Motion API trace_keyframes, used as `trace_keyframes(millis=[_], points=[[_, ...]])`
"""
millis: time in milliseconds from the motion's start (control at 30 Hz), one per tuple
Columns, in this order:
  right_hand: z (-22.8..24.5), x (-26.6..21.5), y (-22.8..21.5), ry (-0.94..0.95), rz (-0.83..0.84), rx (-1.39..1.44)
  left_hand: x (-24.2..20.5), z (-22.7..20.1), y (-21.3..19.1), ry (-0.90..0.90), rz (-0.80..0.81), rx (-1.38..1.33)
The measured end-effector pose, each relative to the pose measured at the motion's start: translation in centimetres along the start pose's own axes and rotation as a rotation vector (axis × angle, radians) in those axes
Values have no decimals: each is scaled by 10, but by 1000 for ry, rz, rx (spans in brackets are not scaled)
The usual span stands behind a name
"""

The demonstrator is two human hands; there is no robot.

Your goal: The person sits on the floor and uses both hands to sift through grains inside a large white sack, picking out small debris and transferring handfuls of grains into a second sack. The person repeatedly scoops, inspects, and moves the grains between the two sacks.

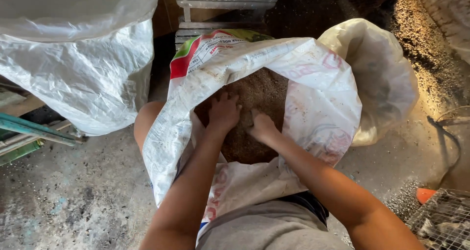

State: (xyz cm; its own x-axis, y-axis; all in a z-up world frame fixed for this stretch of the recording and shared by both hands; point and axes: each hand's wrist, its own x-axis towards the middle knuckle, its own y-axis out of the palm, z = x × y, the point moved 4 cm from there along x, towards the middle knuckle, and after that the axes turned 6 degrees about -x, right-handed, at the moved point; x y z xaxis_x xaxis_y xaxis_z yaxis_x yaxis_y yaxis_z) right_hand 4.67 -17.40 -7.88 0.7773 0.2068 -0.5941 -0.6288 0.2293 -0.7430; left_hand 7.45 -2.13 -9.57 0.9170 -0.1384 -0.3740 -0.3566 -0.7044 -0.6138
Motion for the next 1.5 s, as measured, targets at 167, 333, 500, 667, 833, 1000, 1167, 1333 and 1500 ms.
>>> trace_keyframes(millis=[167, 333, 500, 667, 833, 1000, 1167, 1333, 1500], points=[[55, -53, -52, 140, 87, 772, 14, 24, 26, -187, 72, -367], [80, -85, -80, 178, 63, 1306, -11, 12, -1, -229, 150, -729], [-30, 12, -23, -202, -296, 1102, -45, -35, -51, -107, -2, -617], [13, -22, -54, -98, -238, 1078, -40, -39, -51, -79, -61, -506], [-14, -3, -42, -88, -175, 1014, -61, -48, -74, -93, -74, -354], [-17, -14, -49, 51, -316, 552, -75, -28, -67, -219, -106, 3], [-40, 40, 13, 129, -205, 571, -50, -11, 10, -276, -75, 206], [-18, 33, 18, 257, -62, 943, -41, -16, 13, -354, -3, -335], [102, -106, -94, 252, 83, 1195, -104, -84, -47, -429, 35, -1082]])
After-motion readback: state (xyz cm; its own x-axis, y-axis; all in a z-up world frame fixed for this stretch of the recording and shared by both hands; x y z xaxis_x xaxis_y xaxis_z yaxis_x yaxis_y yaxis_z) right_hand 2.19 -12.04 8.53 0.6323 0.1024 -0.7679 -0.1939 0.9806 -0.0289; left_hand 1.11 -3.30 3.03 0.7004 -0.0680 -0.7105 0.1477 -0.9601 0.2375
